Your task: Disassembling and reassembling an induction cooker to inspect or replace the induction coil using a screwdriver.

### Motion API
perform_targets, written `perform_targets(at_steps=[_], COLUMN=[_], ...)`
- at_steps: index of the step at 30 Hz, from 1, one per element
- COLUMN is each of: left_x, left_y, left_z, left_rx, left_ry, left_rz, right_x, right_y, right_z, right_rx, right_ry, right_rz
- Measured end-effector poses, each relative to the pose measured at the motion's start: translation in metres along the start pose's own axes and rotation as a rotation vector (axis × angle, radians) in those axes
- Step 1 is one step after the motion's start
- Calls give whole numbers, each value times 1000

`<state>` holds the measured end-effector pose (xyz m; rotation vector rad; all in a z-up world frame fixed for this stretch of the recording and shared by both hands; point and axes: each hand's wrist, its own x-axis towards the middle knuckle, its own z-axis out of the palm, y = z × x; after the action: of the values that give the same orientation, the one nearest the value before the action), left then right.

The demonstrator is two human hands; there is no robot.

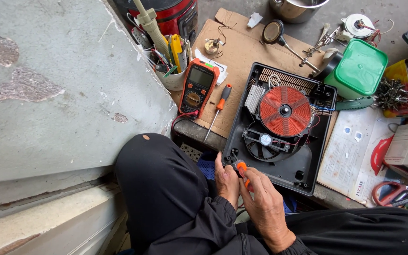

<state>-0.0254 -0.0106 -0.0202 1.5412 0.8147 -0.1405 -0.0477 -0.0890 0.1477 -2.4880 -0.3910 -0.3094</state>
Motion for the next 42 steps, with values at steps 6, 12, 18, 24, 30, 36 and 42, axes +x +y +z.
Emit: perform_targets(at_steps=[6, 12, 18, 24, 30, 36, 42], left_x=[5, 6, 7, 12, 23, 33, 43], left_y=[-6, 9, 30, 27, 36, 35, 37], left_z=[4, -1, -7, -5, 5, 8, 11], left_rx=[3, 50, 137, 163, 416, 522, 573], left_ry=[25, 123, 172, 174, 259, 258, 259], left_rz=[33, 158, 292, 320, 508, 611, 610], right_x=[-7, -14, -15, -8, -8, -15, -19], right_y=[3, 9, 7, 2, 12, 22, 26], right_z=[-1, -2, -11, -26, -47, -57, -64], right_rx=[-25, -19, 13, 72, 55, 139, 191], right_ry=[21, 30, 76, 146, 254, 299, 310], right_rz=[5, 17, 3, 30, 183, 371, 401])
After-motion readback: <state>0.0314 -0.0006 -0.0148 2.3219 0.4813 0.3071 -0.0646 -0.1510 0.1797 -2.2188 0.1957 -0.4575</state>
